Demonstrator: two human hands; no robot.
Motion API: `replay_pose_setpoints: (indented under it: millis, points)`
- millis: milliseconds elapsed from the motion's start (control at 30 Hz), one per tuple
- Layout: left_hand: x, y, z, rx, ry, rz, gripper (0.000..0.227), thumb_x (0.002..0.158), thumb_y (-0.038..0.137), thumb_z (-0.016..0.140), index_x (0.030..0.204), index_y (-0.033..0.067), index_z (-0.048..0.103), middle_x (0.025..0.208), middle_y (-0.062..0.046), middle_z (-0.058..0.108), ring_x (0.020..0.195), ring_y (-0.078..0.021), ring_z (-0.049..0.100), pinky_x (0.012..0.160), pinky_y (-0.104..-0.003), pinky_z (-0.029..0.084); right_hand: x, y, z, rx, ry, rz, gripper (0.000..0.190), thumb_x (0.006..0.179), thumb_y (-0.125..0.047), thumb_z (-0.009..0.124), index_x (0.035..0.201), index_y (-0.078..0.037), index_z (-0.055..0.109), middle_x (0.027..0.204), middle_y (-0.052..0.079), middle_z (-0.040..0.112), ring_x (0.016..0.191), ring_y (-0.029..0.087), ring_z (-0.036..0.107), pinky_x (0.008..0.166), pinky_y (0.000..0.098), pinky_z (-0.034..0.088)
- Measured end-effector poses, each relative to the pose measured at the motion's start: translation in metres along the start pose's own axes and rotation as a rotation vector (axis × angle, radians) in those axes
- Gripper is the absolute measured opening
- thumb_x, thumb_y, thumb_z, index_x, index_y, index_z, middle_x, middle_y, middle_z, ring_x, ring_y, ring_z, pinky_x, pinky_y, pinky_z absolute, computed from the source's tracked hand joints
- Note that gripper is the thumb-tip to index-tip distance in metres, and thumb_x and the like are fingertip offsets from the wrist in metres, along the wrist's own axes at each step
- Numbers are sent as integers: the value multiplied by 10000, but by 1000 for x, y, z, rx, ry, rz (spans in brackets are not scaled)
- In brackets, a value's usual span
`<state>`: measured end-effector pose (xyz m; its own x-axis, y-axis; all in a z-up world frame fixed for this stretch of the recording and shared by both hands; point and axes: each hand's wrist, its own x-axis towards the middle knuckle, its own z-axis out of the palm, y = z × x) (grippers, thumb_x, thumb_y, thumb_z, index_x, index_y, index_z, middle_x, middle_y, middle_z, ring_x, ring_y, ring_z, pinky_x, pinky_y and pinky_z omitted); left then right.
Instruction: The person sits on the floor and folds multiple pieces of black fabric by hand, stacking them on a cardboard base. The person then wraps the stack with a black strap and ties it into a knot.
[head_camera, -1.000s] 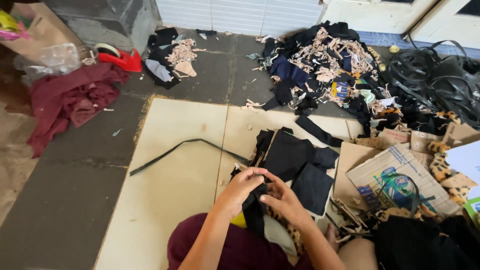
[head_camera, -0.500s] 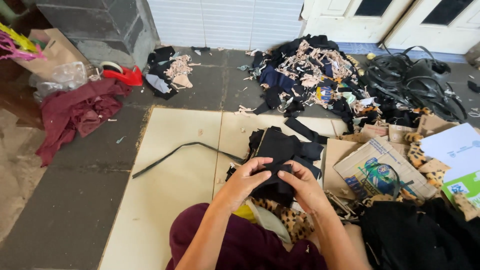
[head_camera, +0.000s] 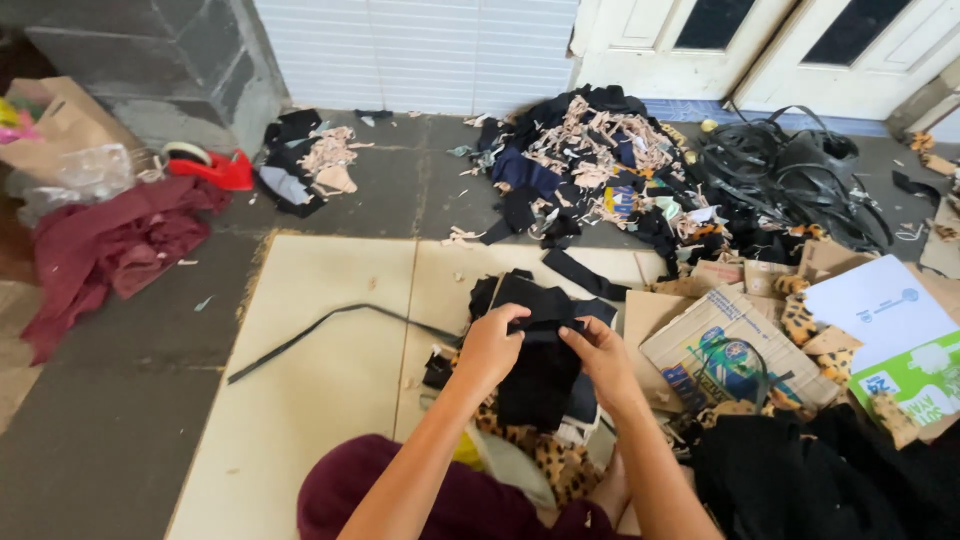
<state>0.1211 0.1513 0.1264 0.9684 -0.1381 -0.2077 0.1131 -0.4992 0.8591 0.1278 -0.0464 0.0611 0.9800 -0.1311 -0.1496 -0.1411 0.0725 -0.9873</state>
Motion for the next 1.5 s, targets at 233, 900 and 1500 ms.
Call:
replay_pose_setpoints:
  millis: [233, 900, 1500]
  points:
    - [55, 6, 19, 8, 62, 46, 375, 976, 6, 514, 1310, 86, 664, 1241, -206, 681, 1237, -385, 625, 1043, -469, 519, 76, 55, -14, -409, 225, 7, 195, 888, -363, 822, 943, -184, 766, 773, 23, 703, 753, 160, 638, 651, 334, 514]
    - [62, -47, 49, 240, -69, 161, 560, 1109, 368, 369, 1566, 44, 380, 1649, -283, 243, 1512, -524, 177, 1144, -750, 201, 37, 56, 38, -1481, 35, -313, 620, 984, -377, 488, 1592, -370, 365, 1712, 48, 259, 1581, 305, 156, 1171, 742, 118]
    - [36, -79, 86, 487, -208, -24, 795, 986, 609, 241, 1645, 197, 71, 1731, -86, -56, 1583, -310, -144, 1200, -652, -71, 35, 79, 35, -1344, 73, -455, 621, 991, -442, 499, 1580, -311, 354, 1690, 175, 161, 1555, 379, 104, 1120, 773, 52]
